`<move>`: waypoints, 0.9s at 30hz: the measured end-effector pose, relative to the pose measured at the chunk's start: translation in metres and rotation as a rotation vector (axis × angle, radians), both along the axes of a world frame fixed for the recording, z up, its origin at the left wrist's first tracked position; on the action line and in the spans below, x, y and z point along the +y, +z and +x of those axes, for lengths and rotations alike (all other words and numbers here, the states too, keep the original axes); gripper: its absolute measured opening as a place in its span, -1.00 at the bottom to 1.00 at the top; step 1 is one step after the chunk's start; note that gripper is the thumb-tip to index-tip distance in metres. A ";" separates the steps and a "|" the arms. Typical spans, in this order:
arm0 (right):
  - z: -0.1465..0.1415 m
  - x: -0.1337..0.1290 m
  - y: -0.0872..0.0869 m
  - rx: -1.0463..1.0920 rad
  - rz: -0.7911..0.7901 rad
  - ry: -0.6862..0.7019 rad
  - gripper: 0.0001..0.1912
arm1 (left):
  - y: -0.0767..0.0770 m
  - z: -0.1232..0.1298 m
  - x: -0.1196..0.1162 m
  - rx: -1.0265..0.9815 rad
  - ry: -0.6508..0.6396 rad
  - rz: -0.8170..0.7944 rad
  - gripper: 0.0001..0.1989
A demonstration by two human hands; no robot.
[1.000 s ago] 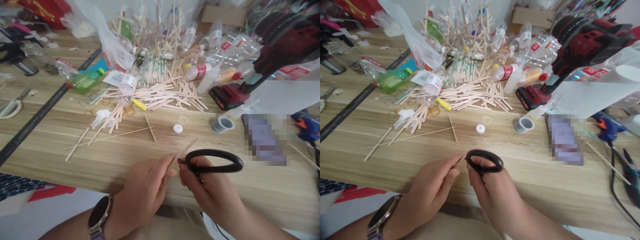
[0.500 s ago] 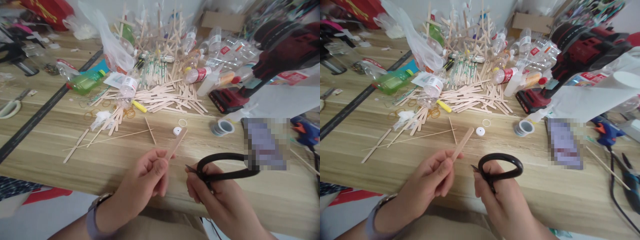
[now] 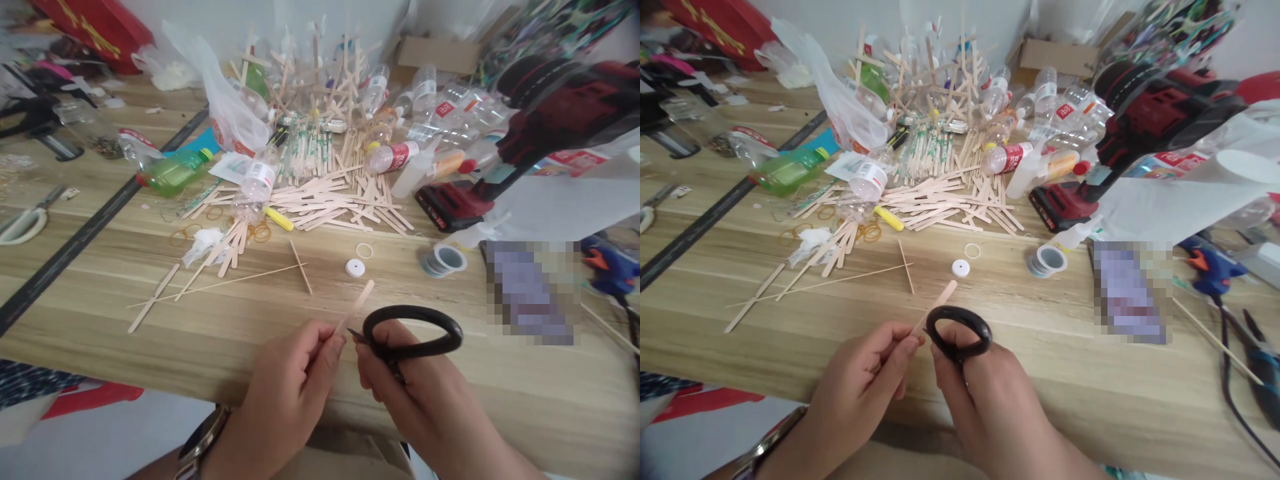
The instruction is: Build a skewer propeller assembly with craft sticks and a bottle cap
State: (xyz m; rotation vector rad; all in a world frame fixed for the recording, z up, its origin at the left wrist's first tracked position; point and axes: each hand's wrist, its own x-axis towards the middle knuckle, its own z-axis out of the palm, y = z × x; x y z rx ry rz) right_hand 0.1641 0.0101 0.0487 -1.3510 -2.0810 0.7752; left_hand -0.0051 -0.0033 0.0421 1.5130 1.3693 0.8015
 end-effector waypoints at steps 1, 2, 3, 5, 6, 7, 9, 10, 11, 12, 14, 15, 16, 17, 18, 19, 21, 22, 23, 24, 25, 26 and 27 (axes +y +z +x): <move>0.000 0.001 0.000 -0.017 0.025 0.005 -0.78 | -0.001 0.000 -0.001 0.032 -0.003 0.041 -0.70; -0.001 0.002 0.000 -0.040 0.056 0.014 -0.77 | -0.001 0.000 -0.002 0.059 -0.006 0.077 -0.71; -0.001 0.003 0.000 -0.067 0.091 0.025 -0.75 | -0.001 -0.001 -0.002 0.082 -0.007 0.111 -0.72; -0.001 0.003 0.001 -0.118 0.162 0.044 -0.74 | -0.001 -0.001 -0.002 0.118 -0.007 0.167 -0.75; -0.001 0.003 0.001 -0.143 0.192 0.053 -0.74 | -0.001 -0.001 -0.002 0.130 -0.006 0.186 -0.76; -0.001 0.003 0.001 -0.166 0.221 0.057 -0.75 | -0.001 -0.001 -0.002 0.141 -0.005 0.202 -0.76; 0.000 0.003 0.001 -0.216 0.255 0.076 -0.77 | 0.000 -0.001 -0.002 0.163 -0.001 0.221 -0.75; 0.001 0.003 0.001 -0.235 0.283 0.092 -0.78 | 0.001 -0.001 -0.002 0.166 -0.005 0.228 -0.75; 0.002 0.003 0.001 -0.256 0.324 0.113 -0.79 | 0.002 -0.001 -0.002 0.164 -0.011 0.235 -0.76; 0.003 0.004 0.002 -0.277 0.377 0.133 -0.79 | 0.002 -0.001 -0.002 0.160 -0.016 0.242 -0.77; 0.004 0.004 0.004 -0.328 0.488 0.169 -0.77 | 0.002 -0.002 -0.002 0.152 -0.026 0.247 -0.79; 0.004 0.005 0.005 -0.357 0.533 0.184 -0.77 | 0.001 -0.002 -0.003 0.155 -0.030 0.257 -0.80; 0.005 0.005 0.006 -0.385 0.568 0.195 -0.76 | 0.000 -0.002 -0.003 0.170 -0.036 0.273 -0.81; 0.005 0.005 0.006 -0.413 0.591 0.203 -0.76 | -0.001 -0.002 -0.004 0.199 -0.048 0.301 -0.81; 0.006 0.005 0.006 -0.435 0.613 0.209 -0.75 | -0.002 -0.002 -0.005 0.242 -0.062 0.354 -0.82; 0.006 0.004 0.006 -0.453 0.629 0.214 -0.75 | -0.004 -0.002 -0.005 0.294 -0.072 0.428 -0.82; 0.008 0.004 0.006 -0.449 0.636 0.218 -0.74 | -0.006 -0.001 -0.006 0.388 -0.068 0.619 -0.81; 0.008 0.003 0.006 -0.421 0.610 0.222 -0.74 | -0.007 -0.001 -0.006 0.421 -0.066 0.701 -0.80; 0.008 0.003 0.006 -0.378 0.552 0.219 -0.76 | -0.007 0.000 -0.005 0.448 -0.060 0.763 -0.78; 0.008 0.003 0.006 -0.317 0.473 0.200 -0.77 | -0.008 0.000 -0.005 0.473 -0.056 0.809 -0.77; 0.008 0.002 0.006 -0.251 0.362 0.173 -0.79 | -0.008 0.001 -0.005 0.502 -0.062 0.842 -0.77; 0.007 0.002 0.007 -0.188 0.222 0.146 -0.78 | -0.009 0.001 -0.005 0.531 -0.076 0.874 -0.78; 0.006 0.002 0.008 -0.130 0.068 0.125 -0.74 | -0.010 0.001 -0.005 0.564 -0.094 0.904 -0.79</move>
